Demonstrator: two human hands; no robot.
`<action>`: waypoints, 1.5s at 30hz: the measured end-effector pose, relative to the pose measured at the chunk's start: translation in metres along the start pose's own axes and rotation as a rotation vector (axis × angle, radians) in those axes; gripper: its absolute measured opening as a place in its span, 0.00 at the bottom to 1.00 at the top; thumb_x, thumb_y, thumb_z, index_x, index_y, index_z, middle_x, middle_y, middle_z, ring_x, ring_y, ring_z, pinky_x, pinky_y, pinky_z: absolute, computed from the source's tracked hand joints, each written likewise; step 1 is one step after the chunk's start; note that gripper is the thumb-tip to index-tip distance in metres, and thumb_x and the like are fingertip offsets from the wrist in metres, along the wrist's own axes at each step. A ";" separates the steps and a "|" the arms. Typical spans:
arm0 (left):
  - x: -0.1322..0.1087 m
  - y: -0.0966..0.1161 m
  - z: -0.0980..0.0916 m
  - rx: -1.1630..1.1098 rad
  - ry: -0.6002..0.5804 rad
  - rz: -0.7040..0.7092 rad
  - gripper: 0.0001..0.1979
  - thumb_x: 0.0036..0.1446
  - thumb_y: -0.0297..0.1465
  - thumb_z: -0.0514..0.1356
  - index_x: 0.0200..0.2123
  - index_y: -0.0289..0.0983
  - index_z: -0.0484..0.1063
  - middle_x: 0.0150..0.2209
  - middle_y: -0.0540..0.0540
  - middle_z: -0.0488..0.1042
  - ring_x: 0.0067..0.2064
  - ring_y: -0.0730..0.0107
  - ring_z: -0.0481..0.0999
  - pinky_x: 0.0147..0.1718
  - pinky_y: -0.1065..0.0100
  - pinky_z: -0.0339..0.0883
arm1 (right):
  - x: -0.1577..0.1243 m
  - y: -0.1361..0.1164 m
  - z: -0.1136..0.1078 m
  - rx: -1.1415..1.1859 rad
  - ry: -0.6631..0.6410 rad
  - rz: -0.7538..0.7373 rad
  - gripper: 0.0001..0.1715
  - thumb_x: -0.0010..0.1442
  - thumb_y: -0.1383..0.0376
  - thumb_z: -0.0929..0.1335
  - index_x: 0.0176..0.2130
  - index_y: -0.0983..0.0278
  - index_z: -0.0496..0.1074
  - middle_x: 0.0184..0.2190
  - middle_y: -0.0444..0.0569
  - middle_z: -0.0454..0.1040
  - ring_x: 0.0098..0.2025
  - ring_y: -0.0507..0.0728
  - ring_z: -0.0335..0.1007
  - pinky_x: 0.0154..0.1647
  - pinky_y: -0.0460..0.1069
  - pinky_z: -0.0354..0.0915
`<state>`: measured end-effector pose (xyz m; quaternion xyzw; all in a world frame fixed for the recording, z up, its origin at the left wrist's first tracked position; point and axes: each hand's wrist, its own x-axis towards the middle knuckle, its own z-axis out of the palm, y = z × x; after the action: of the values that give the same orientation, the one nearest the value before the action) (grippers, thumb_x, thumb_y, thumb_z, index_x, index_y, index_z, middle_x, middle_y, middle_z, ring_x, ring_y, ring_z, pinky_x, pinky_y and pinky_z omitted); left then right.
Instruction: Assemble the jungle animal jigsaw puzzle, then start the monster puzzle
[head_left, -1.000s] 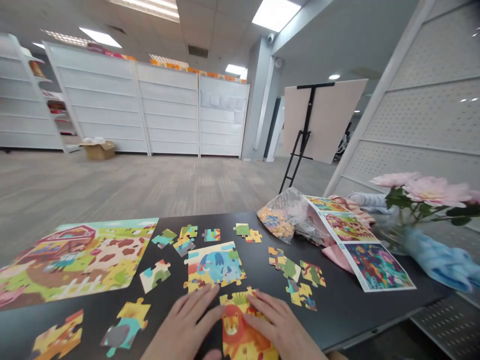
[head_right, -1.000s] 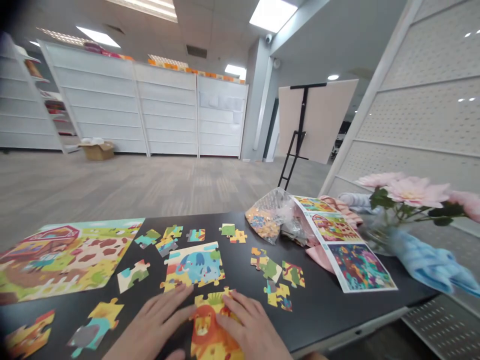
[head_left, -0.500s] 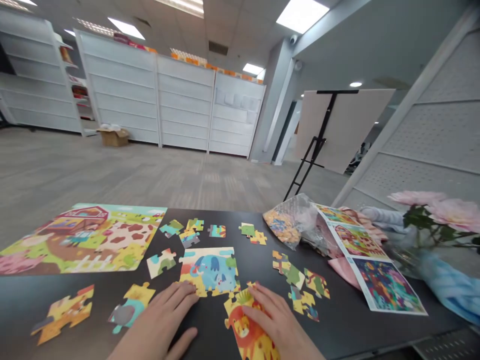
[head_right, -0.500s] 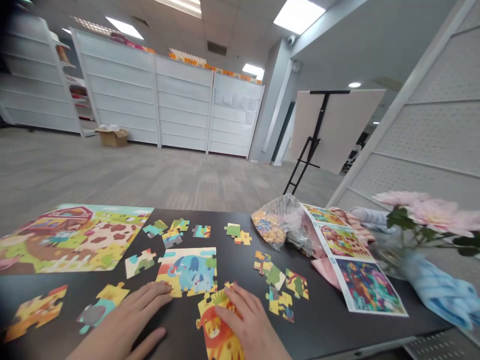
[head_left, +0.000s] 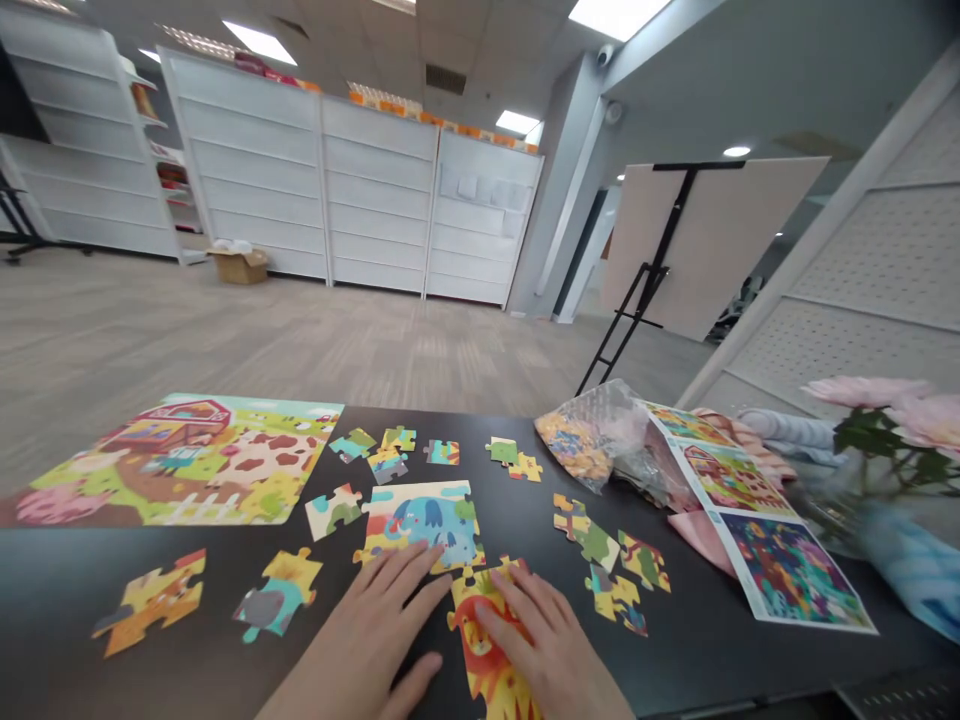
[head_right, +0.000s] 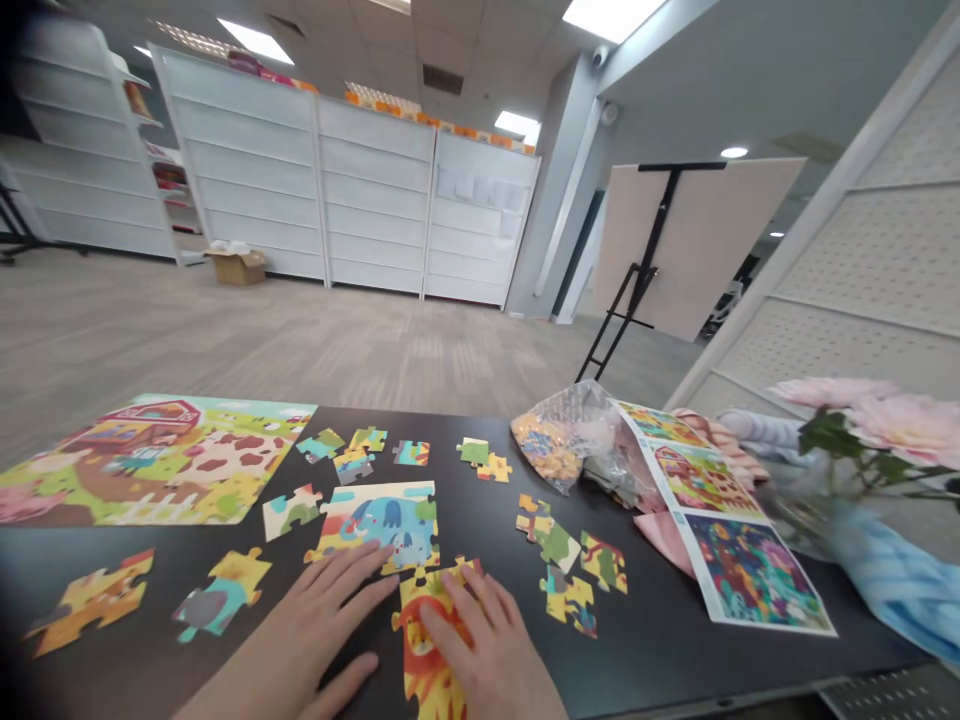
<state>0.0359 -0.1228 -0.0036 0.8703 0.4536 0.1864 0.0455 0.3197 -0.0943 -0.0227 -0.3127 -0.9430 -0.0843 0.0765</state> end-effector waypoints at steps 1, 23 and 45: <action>0.003 -0.001 0.001 -0.007 0.001 -0.013 0.28 0.63 0.32 0.62 0.66 0.46 0.63 0.69 0.46 0.63 0.68 0.50 0.63 0.64 0.47 0.62 | 0.001 0.000 0.000 -0.013 -0.013 -0.002 0.39 0.61 0.63 0.70 0.68 0.54 0.60 0.67 0.53 0.65 0.66 0.69 0.64 0.60 0.60 0.68; 0.014 -0.003 -0.001 -0.145 -0.075 -0.089 0.28 0.63 0.34 0.63 0.65 0.49 0.66 0.67 0.47 0.67 0.66 0.49 0.67 0.62 0.44 0.64 | 0.009 0.002 0.000 0.133 0.091 -0.054 0.14 0.65 0.63 0.69 0.51 0.54 0.73 0.53 0.46 0.79 0.52 0.60 0.75 0.57 0.57 0.69; 0.002 0.001 -0.010 -0.197 -0.078 -0.082 0.23 0.60 0.26 0.60 0.58 0.50 0.70 0.64 0.52 0.70 0.63 0.55 0.69 0.62 0.51 0.64 | 0.008 0.022 -0.016 0.367 -0.263 0.018 0.39 0.51 0.65 0.72 0.61 0.53 0.67 0.68 0.52 0.65 0.69 0.70 0.59 0.64 0.60 0.62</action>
<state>0.0340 -0.1232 0.0068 0.8490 0.4662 0.1940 0.1559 0.3279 -0.0756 -0.0029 -0.3103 -0.9415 0.1308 0.0094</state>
